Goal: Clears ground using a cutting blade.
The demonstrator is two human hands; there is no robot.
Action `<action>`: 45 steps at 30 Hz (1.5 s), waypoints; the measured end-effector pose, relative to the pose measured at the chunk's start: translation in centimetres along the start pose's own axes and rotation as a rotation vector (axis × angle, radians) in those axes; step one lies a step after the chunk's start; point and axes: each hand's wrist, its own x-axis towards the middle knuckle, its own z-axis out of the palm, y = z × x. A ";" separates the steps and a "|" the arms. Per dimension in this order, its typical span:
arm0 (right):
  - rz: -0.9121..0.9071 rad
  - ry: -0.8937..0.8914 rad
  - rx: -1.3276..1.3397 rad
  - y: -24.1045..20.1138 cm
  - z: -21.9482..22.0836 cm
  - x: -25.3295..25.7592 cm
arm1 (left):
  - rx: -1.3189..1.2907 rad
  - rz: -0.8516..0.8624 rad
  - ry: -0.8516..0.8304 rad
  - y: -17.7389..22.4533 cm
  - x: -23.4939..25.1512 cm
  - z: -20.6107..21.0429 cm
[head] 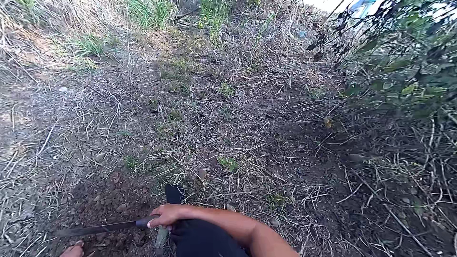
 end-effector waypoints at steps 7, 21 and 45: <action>-0.210 0.194 0.138 0.2 -0.7 -2.5 | -0.749 0.060 0.002 4.3 -2.8 -1.0; -0.406 0.389 -0.137 0.1 -1.7 -2.3 | -0.148 -0.041 0.002 1.8 -1.9 -1.3; -0.050 0.183 -0.350 -2.0 -1.2 -3.2 | -0.358 -0.161 0.044 -0.8 -0.5 -0.6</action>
